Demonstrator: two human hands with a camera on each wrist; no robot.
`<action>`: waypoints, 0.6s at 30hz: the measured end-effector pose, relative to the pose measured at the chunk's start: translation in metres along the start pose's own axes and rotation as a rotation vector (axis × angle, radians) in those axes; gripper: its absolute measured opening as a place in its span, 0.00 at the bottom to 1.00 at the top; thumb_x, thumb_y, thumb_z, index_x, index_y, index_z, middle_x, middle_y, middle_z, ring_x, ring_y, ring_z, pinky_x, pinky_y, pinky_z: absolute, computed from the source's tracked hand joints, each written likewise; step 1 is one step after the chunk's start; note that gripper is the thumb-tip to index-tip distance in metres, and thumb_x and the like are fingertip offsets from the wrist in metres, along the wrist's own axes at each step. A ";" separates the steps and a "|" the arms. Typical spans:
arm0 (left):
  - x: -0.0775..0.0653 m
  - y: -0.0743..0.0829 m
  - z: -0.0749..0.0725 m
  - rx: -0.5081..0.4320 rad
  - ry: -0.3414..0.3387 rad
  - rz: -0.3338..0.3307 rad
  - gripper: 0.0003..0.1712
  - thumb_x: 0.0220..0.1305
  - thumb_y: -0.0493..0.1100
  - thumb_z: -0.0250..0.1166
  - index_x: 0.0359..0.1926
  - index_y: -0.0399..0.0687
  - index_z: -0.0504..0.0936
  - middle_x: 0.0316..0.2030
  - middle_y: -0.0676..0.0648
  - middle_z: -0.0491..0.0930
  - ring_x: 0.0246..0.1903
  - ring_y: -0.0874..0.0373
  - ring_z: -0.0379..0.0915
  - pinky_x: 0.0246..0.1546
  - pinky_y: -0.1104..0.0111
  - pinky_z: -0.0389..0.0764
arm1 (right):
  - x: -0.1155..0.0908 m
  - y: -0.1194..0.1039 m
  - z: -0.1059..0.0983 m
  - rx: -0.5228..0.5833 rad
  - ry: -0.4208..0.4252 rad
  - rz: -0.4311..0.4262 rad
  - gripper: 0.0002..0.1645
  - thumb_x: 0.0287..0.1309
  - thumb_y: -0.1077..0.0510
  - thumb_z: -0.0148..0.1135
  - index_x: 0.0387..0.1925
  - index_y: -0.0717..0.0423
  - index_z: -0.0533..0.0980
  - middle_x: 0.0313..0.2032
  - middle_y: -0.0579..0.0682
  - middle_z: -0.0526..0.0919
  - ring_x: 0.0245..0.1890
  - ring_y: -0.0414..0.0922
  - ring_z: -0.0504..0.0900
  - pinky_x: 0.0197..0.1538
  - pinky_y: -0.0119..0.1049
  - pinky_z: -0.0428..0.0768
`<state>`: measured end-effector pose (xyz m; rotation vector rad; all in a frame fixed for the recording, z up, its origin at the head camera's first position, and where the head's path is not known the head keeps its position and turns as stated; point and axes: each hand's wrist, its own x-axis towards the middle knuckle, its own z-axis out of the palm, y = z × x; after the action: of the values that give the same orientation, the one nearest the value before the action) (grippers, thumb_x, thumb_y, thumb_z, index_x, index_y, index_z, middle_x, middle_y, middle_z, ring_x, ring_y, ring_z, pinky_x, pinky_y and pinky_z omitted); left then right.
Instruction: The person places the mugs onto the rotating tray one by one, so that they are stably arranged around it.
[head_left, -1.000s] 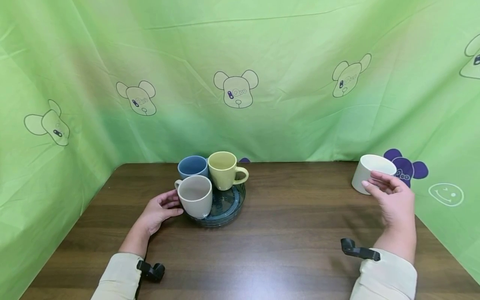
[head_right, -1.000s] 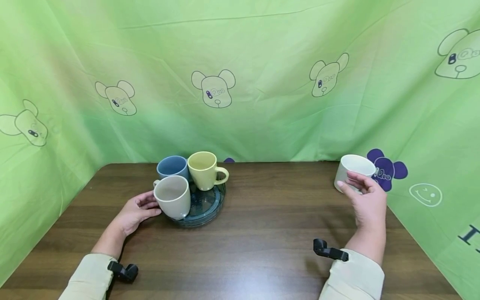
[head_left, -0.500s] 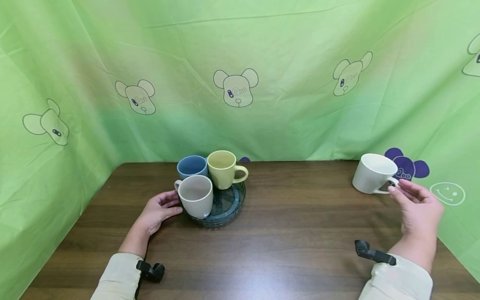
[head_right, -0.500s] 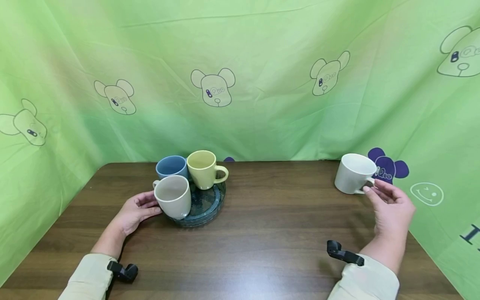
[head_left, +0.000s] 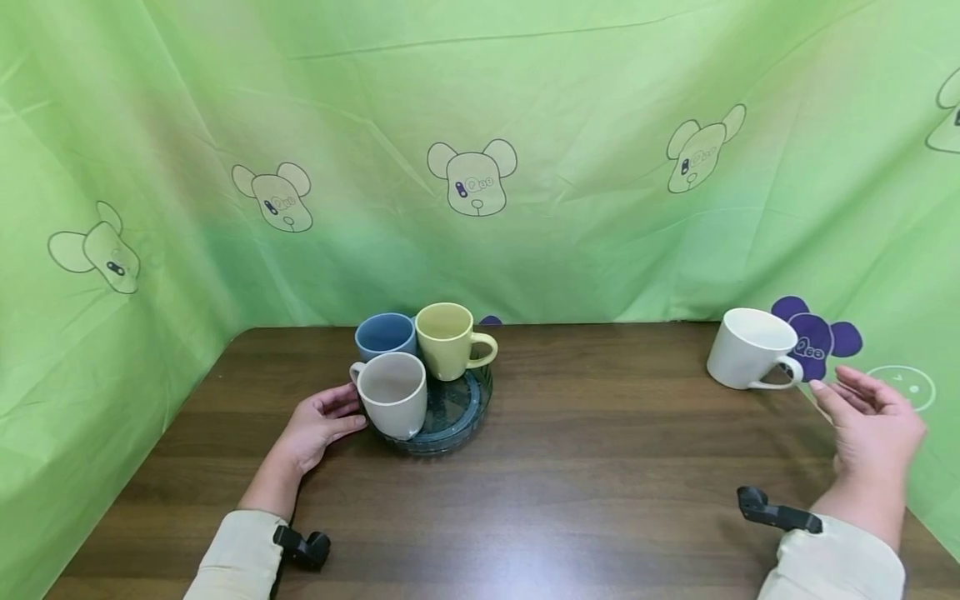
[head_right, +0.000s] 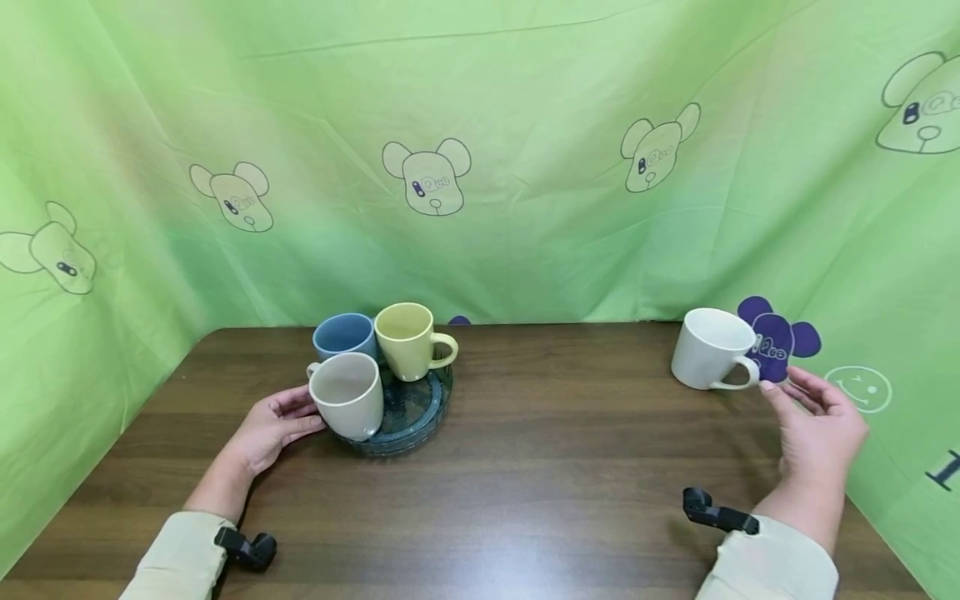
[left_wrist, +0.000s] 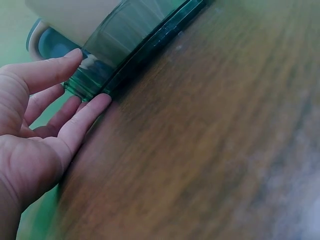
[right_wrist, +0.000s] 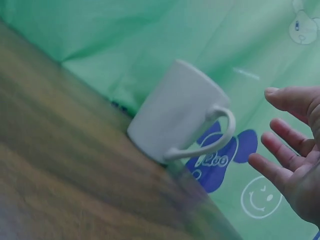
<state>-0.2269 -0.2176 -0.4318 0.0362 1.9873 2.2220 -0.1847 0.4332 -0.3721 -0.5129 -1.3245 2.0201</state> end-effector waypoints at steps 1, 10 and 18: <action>0.000 0.000 0.000 -0.001 0.003 -0.002 0.38 0.56 0.20 0.63 0.68 0.25 0.61 0.50 0.46 0.76 0.49 0.61 0.73 0.47 0.66 0.82 | 0.001 0.001 -0.002 -0.003 -0.016 0.003 0.21 0.44 0.81 0.68 0.36 0.56 0.86 0.27 0.42 0.86 0.28 0.33 0.84 0.30 0.21 0.80; -0.001 0.000 0.001 0.008 0.007 0.004 0.38 0.55 0.20 0.64 0.67 0.25 0.62 0.51 0.46 0.75 0.50 0.60 0.72 0.46 0.66 0.83 | 0.011 0.012 -0.014 -0.017 -0.154 0.025 0.22 0.47 0.81 0.65 0.33 0.52 0.86 0.27 0.41 0.87 0.26 0.33 0.85 0.29 0.23 0.81; -0.001 0.001 0.001 -0.007 0.006 0.003 0.37 0.55 0.20 0.64 0.66 0.25 0.63 0.50 0.47 0.76 0.50 0.60 0.73 0.46 0.65 0.83 | 0.022 0.018 -0.014 0.038 -0.249 0.092 0.24 0.47 0.83 0.64 0.35 0.53 0.86 0.32 0.41 0.86 0.27 0.36 0.86 0.30 0.27 0.83</action>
<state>-0.2258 -0.2167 -0.4308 0.0320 1.9835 2.2333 -0.1964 0.4533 -0.3935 -0.3177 -1.4258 2.2381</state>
